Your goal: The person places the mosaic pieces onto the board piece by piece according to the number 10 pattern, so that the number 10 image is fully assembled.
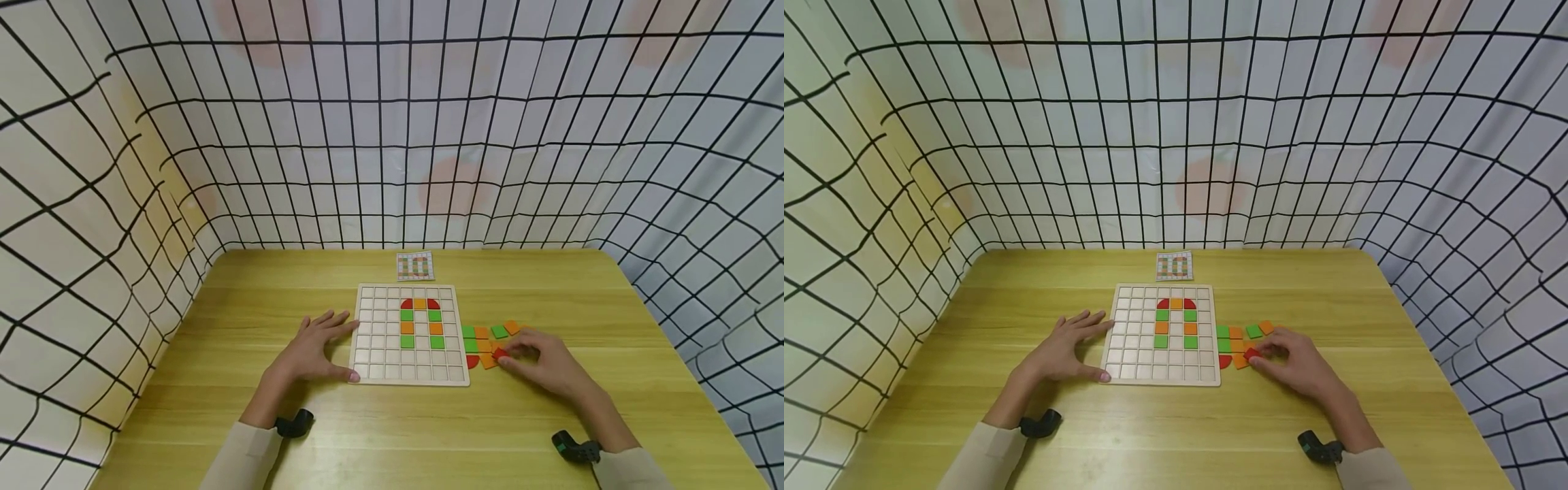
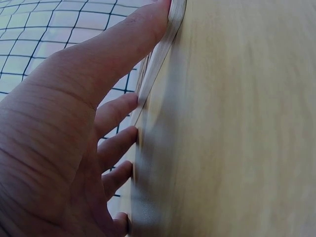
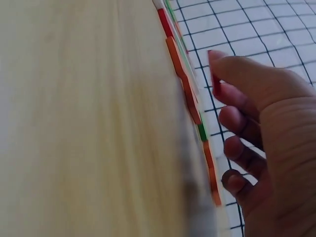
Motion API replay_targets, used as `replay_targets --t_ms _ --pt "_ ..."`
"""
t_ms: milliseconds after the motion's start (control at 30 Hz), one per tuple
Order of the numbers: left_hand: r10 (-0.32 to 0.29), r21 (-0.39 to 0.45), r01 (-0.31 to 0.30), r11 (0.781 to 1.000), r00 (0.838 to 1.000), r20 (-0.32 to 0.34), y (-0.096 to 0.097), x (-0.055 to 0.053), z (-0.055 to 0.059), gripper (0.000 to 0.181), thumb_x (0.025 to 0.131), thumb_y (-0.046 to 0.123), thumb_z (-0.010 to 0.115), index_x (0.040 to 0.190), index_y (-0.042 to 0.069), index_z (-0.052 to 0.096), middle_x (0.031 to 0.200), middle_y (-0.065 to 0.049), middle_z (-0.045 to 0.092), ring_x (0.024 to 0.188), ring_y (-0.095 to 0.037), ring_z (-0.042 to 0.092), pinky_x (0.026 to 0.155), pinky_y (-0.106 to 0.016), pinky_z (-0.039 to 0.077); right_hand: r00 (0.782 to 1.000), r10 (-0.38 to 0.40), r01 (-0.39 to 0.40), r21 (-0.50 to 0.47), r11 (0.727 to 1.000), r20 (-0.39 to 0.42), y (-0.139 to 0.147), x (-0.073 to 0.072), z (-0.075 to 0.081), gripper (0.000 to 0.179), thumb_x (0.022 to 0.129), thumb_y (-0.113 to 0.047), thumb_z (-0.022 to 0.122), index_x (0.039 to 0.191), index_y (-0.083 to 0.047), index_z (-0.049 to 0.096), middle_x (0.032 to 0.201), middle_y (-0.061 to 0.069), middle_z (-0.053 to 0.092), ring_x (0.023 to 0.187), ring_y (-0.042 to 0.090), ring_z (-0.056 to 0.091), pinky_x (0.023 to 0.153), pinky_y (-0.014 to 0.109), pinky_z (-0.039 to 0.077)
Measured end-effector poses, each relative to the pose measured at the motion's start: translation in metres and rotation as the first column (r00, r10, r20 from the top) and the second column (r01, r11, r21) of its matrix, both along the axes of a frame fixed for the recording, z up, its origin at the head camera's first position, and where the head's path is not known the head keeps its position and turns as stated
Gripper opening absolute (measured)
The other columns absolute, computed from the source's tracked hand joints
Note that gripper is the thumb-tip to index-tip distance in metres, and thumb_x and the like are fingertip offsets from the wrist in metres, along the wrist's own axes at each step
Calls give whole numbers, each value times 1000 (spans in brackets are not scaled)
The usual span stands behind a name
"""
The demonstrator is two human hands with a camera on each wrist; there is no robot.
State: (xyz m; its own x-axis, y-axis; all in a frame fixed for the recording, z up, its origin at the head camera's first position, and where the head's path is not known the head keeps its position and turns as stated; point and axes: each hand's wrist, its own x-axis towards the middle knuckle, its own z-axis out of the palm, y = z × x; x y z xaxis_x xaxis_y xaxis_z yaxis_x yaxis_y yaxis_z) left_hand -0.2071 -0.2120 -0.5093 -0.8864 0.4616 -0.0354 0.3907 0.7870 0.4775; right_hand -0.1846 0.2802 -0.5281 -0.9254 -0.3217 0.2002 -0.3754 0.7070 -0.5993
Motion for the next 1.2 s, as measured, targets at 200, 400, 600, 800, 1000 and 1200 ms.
replay_targets --t_ms 200,400,600,800,1000,1200 --pt "-6 12 6 1000 1000 -13 0 0 1 107 66 72 85 157 30 46 168 -5 34 158 -39 22 122 -74 3 999 47 -47 -22 999 -2 -22 -8 5 15 89 -46 80 101 -39 75 98 -17 66 92 7 60 88 28 51" --pt "0 -8 0 1000 1000 3 0 1 -1 109 66 76 82 158 33 43 169 -2 32 159 -37 20 124 -72 3 991 131 -131 -70 989 -4 -46 -17 6 12 89 -44 80 98 -38 74 94 -18 66 85 6 59 79 25 51" --pt "2 -9 -2 1000 1000 -1 0 0 0 109 66 77 82 158 33 44 169 -1 32 159 -37 20 124 -72 3 968 250 -250 -70 966 -11 -72 -28 2 9 90 -42 79 96 -38 75 93 -20 67 85 5 59 77 24 51" --pt "0 -8 0 1000 1000 -9 0 0 2 109 66 74 84 157 31 45 168 -3 33 158 -38 22 123 -73 4 946 323 -323 -70 944 -7 -88 -33 1 9 90 -36 81 95 -34 74 93 -21 67 83 5 59 74 24 52" --pt "5 -4 -5 1000 1000 -8 0 1 2 108 65 74 84 157 31 46 168 -3 33 158 -38 22 123 -72 4 950 312 -312 -43 949 -5 -88 -33 0 14 88 -40 82 98 -31 76 91 -17 65 82 6 57 73 24 51" --pt "6 -7 -6 1000 1000 -2 1 -1 1 108 66 74 84 157 32 45 169 -2 32 159 -37 20 124 -72 3 950 312 -313 -34 949 -11 -88 -32 1 15 89 -40 82 101 -32 78 95 -17 67 87 4 57 77 25 51"
